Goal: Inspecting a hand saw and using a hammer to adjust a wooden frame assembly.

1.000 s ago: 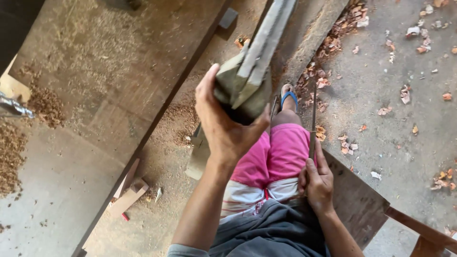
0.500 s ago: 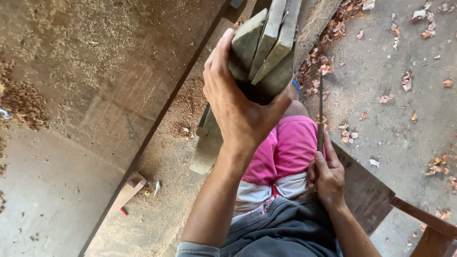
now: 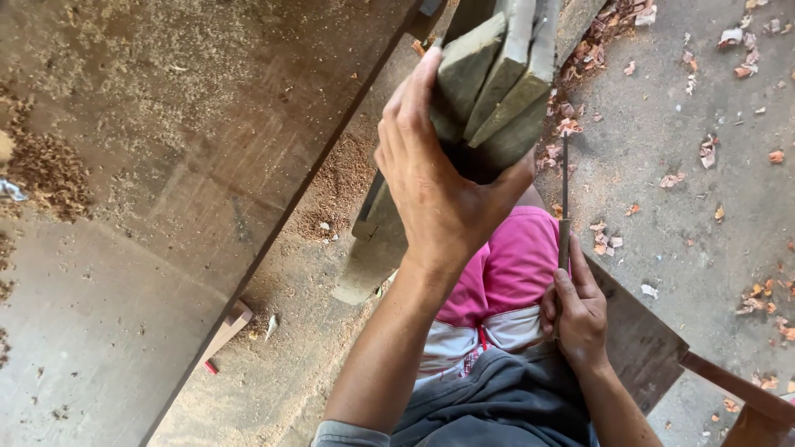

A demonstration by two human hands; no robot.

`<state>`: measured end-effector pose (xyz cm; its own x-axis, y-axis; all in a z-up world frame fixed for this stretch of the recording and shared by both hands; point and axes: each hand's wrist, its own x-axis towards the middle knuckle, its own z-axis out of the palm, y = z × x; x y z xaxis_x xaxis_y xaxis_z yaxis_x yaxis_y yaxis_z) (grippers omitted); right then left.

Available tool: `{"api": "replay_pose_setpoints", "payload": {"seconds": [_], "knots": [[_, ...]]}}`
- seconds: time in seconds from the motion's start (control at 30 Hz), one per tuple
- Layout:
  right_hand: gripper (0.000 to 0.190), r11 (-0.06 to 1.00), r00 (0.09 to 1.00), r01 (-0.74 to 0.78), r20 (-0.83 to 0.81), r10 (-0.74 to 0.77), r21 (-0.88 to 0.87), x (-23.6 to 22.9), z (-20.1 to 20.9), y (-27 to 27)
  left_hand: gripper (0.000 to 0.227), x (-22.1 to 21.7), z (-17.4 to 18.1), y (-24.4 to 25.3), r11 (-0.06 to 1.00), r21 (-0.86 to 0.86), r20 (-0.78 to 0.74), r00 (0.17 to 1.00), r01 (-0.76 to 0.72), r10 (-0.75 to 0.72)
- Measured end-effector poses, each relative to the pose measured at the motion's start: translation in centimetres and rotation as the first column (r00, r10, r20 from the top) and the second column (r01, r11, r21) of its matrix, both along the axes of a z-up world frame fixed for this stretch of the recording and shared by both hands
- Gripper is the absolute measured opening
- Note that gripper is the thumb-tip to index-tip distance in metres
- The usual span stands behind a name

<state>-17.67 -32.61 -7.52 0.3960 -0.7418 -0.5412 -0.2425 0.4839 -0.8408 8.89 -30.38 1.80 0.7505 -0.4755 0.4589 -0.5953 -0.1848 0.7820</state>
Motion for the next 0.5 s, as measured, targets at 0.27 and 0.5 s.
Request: {"api": "replay_pose_setpoints", "payload": {"seconds": [0.27,0.5], "knots": [[0.066,1.0,0.999,0.006,-0.037,-0.005,0.02,0.09,-0.01,0.17,0.108,-0.48,0.12,0.46,1.0,0.011,-0.066,0.998,-0.001,0.001],[0.066,0.999,0.996,0.018,-0.084,-0.016,0.027,0.34,0.05,0.14,0.106,-0.61,0.06,0.47,1.0,0.021,-0.086,0.996,-0.016,0.017]]}}
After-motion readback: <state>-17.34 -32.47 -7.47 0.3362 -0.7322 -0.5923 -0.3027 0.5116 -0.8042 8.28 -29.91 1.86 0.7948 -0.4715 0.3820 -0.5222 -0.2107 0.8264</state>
